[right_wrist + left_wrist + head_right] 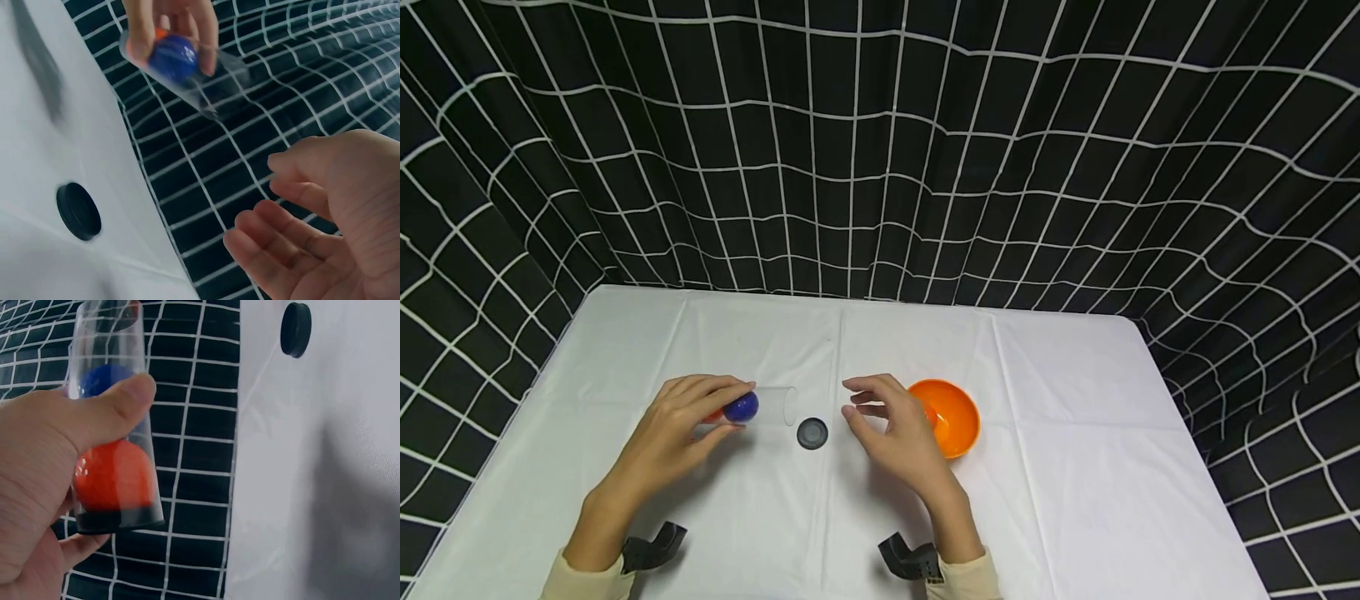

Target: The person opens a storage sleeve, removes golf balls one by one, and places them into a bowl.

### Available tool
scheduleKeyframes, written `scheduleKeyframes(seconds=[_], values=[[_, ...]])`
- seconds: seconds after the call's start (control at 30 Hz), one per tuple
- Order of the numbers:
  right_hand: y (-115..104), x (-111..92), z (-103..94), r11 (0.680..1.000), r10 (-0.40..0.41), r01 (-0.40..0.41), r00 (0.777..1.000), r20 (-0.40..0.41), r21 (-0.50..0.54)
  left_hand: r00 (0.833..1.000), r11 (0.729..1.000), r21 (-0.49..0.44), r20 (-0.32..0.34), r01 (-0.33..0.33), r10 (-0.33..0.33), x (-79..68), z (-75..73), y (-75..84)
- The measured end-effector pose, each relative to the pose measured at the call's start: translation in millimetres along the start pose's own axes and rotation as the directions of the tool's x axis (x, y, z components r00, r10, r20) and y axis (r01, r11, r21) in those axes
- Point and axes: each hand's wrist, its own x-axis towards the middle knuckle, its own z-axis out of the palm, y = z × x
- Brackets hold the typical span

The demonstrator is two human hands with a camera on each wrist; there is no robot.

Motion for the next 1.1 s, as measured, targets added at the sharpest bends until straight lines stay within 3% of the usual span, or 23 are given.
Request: scheduleKeyframes(seconds=[0.27, 0.5, 0.83, 1.1], values=[[-0.4, 1.2, 21.6, 0.990, 0.022, -0.026, 0.999, 0.029, 0.138, 0.998, 0.999, 0.024, -0.057, -0.030, 0.031, -3.1, 4.1, 4.7], [-5.5, 3.3, 29.9, 0.982, 0.064, -0.059, 0.998, -0.019, 0.179, 0.998, 0.998, 0.053, -0.052, -0.040, 0.043, 2.4, -1.0, 5.9], [-10.5, 3.9, 44.2, 0.966, 0.075, -0.083, 0.996, 0.042, 0.244, 0.991, 0.987, 0.134, -0.094, -0.084, 0.097, 9.0, -4.7, 9.4], [-9.5, -2.5, 42.3, 0.955, 0.107, -0.121, 0.992, 0.068, 0.270, 0.990, 0.991, 0.107, -0.114, -0.076, 0.088, 5.4, -1.2, 16.9]])
